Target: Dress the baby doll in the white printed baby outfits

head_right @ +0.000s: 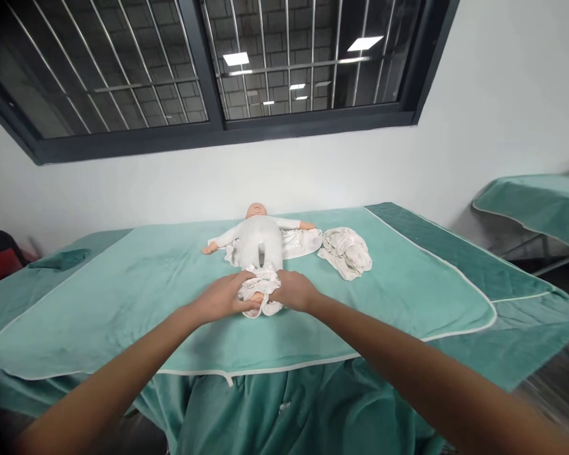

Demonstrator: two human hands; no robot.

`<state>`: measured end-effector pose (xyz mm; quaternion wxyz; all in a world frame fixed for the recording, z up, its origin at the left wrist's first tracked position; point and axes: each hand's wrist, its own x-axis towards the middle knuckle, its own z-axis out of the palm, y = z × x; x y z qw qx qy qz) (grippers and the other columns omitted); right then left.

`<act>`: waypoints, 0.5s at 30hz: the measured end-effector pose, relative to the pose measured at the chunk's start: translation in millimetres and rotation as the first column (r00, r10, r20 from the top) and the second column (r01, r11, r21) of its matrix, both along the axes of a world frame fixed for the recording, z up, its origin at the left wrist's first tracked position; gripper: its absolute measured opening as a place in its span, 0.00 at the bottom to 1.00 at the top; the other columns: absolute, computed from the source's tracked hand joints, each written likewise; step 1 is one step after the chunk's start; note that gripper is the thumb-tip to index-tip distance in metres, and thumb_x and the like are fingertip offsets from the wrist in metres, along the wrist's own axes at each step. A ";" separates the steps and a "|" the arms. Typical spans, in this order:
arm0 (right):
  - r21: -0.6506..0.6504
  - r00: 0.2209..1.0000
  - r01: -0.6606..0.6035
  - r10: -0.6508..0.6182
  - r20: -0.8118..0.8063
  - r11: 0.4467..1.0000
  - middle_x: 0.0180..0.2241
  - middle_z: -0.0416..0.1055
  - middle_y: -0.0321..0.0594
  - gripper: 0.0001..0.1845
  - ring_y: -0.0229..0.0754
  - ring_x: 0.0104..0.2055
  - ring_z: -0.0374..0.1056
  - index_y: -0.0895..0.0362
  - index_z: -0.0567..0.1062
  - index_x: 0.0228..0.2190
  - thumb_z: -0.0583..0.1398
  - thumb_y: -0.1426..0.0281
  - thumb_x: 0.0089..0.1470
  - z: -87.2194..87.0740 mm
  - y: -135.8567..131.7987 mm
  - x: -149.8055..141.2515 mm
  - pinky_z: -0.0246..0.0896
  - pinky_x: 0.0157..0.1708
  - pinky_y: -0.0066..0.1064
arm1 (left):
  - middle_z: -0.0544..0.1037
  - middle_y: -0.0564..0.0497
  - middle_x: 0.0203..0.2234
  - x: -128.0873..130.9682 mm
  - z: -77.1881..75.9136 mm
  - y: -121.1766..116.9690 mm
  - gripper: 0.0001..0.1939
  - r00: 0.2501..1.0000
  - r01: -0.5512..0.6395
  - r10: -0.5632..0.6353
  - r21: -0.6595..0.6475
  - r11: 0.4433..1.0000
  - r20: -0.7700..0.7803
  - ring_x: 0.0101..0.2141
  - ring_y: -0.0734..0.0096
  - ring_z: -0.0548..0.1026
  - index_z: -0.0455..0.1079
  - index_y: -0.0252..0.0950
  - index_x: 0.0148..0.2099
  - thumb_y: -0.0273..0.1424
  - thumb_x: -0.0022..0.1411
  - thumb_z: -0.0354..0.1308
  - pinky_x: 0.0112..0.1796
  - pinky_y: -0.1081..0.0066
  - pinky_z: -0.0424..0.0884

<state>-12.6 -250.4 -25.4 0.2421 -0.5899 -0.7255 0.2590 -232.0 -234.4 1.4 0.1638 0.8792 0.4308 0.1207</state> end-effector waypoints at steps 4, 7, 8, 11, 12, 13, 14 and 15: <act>-0.138 0.977 -0.179 0.159 -0.142 0.974 0.25 0.76 0.35 0.07 0.44 0.31 0.69 0.55 0.76 0.21 0.67 0.66 0.38 28.1 -8.4 0.9 0.57 0.27 0.29 | 0.78 0.50 0.36 -5.9 18.8 -12.6 0.20 0.976 0.040 0.038 -0.342 0.939 0.216 0.37 0.57 0.75 0.72 0.40 0.45 0.44 0.52 0.63 0.33 0.68 0.67; -0.184 0.914 -0.351 0.294 -0.279 0.918 0.26 0.76 0.33 0.07 0.45 0.32 0.71 0.56 0.77 0.23 0.66 0.66 0.39 66.2 -17.7 10.0 0.61 0.28 0.29 | 0.77 0.48 0.37 -16.6 39.9 -15.6 0.19 0.897 0.195 0.105 -0.597 0.778 0.430 0.39 0.58 0.76 0.73 0.39 0.42 0.38 0.47 0.66 0.37 0.67 0.70; -0.172 0.888 -0.412 0.352 -0.295 0.895 0.28 0.77 0.34 0.07 0.46 0.35 0.71 0.56 0.78 0.25 0.65 0.66 0.41 80.7 -20.4 12.6 0.62 0.31 0.30 | 0.78 0.47 0.37 -19.9 47.6 -16.1 0.19 0.848 0.236 0.148 -0.612 0.755 0.509 0.39 0.58 0.76 0.73 0.38 0.42 0.37 0.46 0.66 0.38 0.66 0.71; -0.024 0.857 -0.508 0.503 -0.109 0.861 0.35 0.78 0.34 0.07 0.46 0.40 0.71 0.54 0.77 0.30 0.63 0.67 0.45 122.0 -24.3 17.2 0.61 0.36 0.30 | 0.78 0.42 0.35 -25.8 72.3 -17.7 0.20 0.686 0.247 0.234 -0.523 0.816 0.689 0.38 0.56 0.77 0.74 0.35 0.41 0.39 0.46 0.65 0.40 0.61 0.72; 0.028 0.859 -0.512 0.512 0.007 0.858 0.35 0.77 0.34 0.06 0.45 0.38 0.71 0.53 0.76 0.30 0.63 0.68 0.45 133.5 -24.2 17.9 0.59 0.34 0.30 | 0.78 0.42 0.34 -26.5 81.3 -18.6 0.20 0.675 0.222 0.237 -0.499 0.837 0.698 0.37 0.55 0.77 0.74 0.33 0.40 0.40 0.46 0.65 0.39 0.60 0.72; 0.064 0.855 -0.513 0.503 0.124 0.856 0.33 0.76 0.34 0.05 0.44 0.35 0.70 0.53 0.75 0.29 0.64 0.68 0.45 143.4 -23.4 18.6 0.57 0.32 0.30 | 0.79 0.42 0.33 -26.7 90.8 -19.5 0.21 0.691 0.201 0.235 -0.494 0.846 0.684 0.36 0.55 0.77 0.75 0.33 0.40 0.40 0.45 0.66 0.38 0.59 0.72; 0.088 0.846 -0.510 0.481 0.230 0.856 0.30 0.75 0.34 0.05 0.43 0.32 0.68 0.53 0.74 0.27 0.65 0.68 0.44 151.8 -22.3 19.4 0.55 0.30 0.31 | 0.79 0.42 0.33 -26.5 100.7 -20.4 0.21 0.728 0.194 0.226 -0.510 0.838 0.648 0.35 0.54 0.77 0.75 0.32 0.39 0.40 0.43 0.68 0.36 0.59 0.72; 0.105 0.837 -0.502 0.452 0.309 0.858 0.27 0.73 0.34 0.06 0.42 0.29 0.67 0.52 0.74 0.26 0.66 0.68 0.43 158.7 -20.8 20.5 0.53 0.29 0.31 | 0.79 0.42 0.33 -26.3 110.9 -20.9 0.21 0.778 0.198 0.206 -0.544 0.816 0.593 0.35 0.54 0.77 0.76 0.33 0.38 0.39 0.42 0.69 0.35 0.60 0.72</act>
